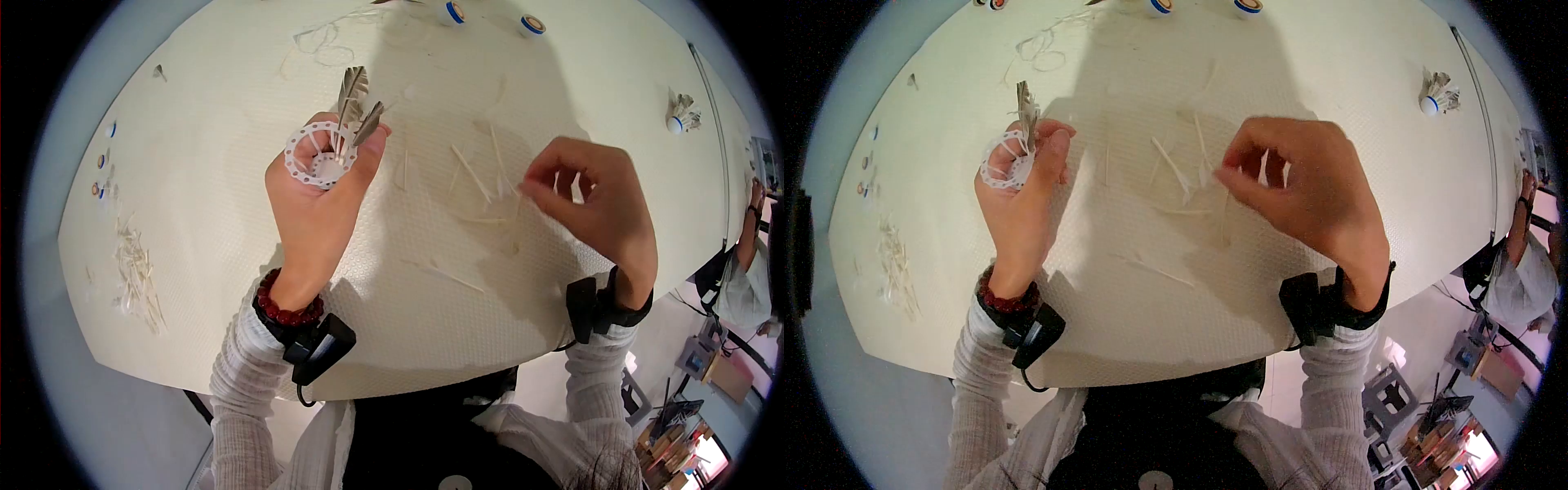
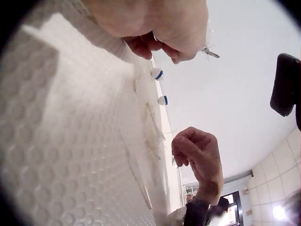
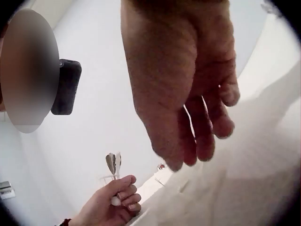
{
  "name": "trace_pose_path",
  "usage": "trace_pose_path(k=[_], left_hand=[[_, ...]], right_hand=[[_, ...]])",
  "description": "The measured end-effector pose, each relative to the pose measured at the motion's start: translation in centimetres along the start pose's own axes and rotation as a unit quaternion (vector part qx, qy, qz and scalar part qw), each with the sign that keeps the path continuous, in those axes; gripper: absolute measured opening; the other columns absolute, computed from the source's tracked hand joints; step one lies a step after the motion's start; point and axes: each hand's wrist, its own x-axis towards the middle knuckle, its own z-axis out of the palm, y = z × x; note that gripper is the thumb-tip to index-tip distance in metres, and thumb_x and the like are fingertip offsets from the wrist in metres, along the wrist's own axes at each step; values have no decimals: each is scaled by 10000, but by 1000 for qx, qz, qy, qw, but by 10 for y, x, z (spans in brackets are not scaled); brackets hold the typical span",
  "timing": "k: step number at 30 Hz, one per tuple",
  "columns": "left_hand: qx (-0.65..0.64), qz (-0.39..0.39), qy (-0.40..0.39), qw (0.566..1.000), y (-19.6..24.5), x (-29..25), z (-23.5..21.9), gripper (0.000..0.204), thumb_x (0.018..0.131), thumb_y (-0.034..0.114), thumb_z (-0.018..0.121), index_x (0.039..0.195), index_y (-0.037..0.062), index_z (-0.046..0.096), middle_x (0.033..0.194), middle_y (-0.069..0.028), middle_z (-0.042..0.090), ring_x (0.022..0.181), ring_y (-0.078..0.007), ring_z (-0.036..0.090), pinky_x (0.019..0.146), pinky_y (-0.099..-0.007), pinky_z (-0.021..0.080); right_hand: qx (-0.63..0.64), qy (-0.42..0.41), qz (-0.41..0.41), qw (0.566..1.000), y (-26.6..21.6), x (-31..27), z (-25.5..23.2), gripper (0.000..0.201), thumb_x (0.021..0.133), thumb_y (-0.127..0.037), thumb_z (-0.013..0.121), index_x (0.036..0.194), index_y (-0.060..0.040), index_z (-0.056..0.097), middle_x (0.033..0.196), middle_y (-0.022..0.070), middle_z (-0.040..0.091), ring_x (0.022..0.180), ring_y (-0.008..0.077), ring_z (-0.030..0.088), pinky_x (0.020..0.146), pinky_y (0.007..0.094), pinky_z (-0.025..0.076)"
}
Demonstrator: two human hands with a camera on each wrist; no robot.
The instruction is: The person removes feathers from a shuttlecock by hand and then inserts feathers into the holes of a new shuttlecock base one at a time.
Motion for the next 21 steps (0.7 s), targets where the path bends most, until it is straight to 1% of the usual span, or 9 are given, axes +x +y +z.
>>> trace_pose_path(k=[3,6,9,12,15,18,21], left_hand=[[-23,0,17,1000,5,-1,6,98,808,43,654,742,15,588,666,53,521,612,-16,413,549,-175,321],[-14,-6,6,1000,4,-1,3,147,820,90,664,718,28,578,656,49,527,593,-19,412,541,-182,324],[-34,-21,7,999,0,-2,0,190,827,139,675,704,39,569,641,44,528,573,-23,408,530,-184,320],[-65,-3,8,998,-1,-2,1,212,828,157,681,691,52,556,618,45,511,562,-25,399,522,-184,314],[-53,2,4,999,-3,-1,-1,220,831,146,673,677,58,541,603,51,493,554,-25,392,512,-185,307],[-54,-7,6,998,-1,-2,-1,201,824,121,674,693,60,535,614,61,488,564,-20,395,518,-185,302],[-54,-2,3,999,-2,-1,-1,149,813,81,675,737,50,550,657,62,497,602,-20,421,554,-180,336]], right_hand=[[-19,-78,22,997,1,-3,-1,102,728,-116,704,777,-58,636,642,26,610,525,100,532,484,229,416],[-58,5,28,998,11,0,2,143,707,-108,719,809,-54,635,643,30,596,540,106,520,501,235,422],[-31,43,71,996,3,4,-2,184,692,-83,724,851,-60,634,671,33,589,553,117,505,515,242,427],[9,-9,66,998,3,2,0,231,674,-49,723,886,-65,634,710,31,589,558,124,492,514,250,424],[12,-13,17,1000,9,2,3,226,663,-29,721,867,-64,629,715,24,578,558,131,493,509,253,422],[12,-54,-17,998,0,0,-5,209,648,-12,722,828,-62,628,708,27,559,570,136,498,504,252,422],[31,-46,16,998,-3,-1,-1,166,654,-29,719,787,-66,627,708,32,551,581,149,508,516,256,427]])
